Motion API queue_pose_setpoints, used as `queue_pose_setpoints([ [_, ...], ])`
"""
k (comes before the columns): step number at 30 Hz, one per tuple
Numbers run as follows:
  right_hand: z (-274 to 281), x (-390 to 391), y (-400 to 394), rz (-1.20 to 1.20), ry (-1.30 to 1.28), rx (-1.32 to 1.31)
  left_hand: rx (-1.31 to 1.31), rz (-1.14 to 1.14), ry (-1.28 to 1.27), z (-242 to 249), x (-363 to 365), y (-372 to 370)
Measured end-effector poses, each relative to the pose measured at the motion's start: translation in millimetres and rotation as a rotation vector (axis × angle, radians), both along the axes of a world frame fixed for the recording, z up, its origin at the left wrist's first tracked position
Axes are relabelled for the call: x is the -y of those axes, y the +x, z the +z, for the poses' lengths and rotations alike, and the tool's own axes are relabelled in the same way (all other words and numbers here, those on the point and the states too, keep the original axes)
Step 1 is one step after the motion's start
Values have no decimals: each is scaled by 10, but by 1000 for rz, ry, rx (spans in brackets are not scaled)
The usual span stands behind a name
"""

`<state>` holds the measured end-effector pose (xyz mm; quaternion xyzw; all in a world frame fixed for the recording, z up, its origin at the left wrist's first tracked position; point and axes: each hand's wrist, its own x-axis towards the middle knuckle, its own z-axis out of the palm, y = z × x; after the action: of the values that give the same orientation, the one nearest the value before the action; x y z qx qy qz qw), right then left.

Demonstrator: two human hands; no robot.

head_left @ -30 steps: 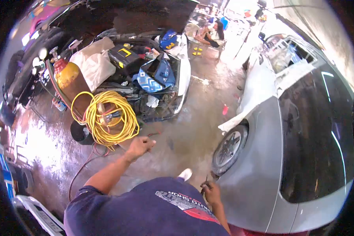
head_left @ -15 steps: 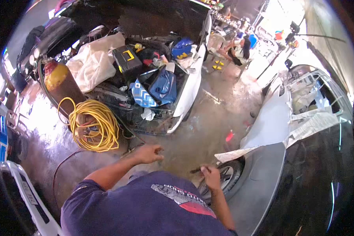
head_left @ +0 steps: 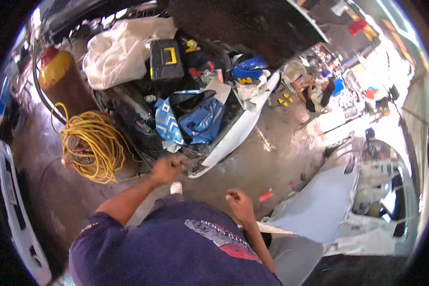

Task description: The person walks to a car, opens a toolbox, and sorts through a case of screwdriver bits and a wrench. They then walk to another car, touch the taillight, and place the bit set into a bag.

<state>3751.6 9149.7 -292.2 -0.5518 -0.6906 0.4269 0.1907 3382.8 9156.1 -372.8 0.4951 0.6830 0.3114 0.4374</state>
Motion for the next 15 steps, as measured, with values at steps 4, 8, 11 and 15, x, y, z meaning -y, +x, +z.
queue_pose_setpoints([
  [4,-345,-696,411,136,48,273,118,425,194,-715,-813,-486],
  [8,48,-1482,24,354,91,454,146,705,-44,-676,-1239,-489],
  [11,289,-2223,-611,586,105,435,74,801,-17,-812,-1351,-371],
  [15,311,-2919,-1461,969,446,304,123,980,-85,-873,-1276,-106],
])
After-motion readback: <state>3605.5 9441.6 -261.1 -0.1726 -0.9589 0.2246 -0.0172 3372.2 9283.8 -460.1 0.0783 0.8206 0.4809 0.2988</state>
